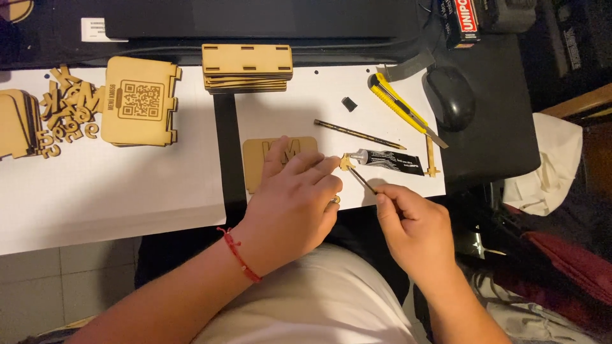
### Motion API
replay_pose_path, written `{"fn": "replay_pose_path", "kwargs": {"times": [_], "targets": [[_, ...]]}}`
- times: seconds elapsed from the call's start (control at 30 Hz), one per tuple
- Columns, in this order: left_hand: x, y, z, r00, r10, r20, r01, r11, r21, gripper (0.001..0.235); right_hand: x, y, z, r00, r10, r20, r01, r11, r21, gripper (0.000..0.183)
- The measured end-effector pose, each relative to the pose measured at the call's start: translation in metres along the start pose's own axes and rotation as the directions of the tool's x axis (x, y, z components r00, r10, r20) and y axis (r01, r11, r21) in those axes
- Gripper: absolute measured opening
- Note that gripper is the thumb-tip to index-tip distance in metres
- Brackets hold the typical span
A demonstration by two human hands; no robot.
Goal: Assembling laser-cut wooden components by applying glue to small pieces and attaching them to a base.
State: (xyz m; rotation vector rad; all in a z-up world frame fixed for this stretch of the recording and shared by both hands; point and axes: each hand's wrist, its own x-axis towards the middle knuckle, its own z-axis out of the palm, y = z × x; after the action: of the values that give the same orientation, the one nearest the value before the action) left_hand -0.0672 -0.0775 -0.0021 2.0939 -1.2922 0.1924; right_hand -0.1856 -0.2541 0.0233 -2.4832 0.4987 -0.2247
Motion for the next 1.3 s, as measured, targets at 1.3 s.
{"fn": "replay_pose_path", "kwargs": {"times": [1.3], "targets": [[0.004, -0.004, -0.012, 1.0, 0.012, -0.027, -0.015, 0.993, -0.118, 0.013, 0.008, -0.031, -0.03, 0.947, -0.048, -0.317, 0.166, 0.92, 0.355, 0.015]]}}
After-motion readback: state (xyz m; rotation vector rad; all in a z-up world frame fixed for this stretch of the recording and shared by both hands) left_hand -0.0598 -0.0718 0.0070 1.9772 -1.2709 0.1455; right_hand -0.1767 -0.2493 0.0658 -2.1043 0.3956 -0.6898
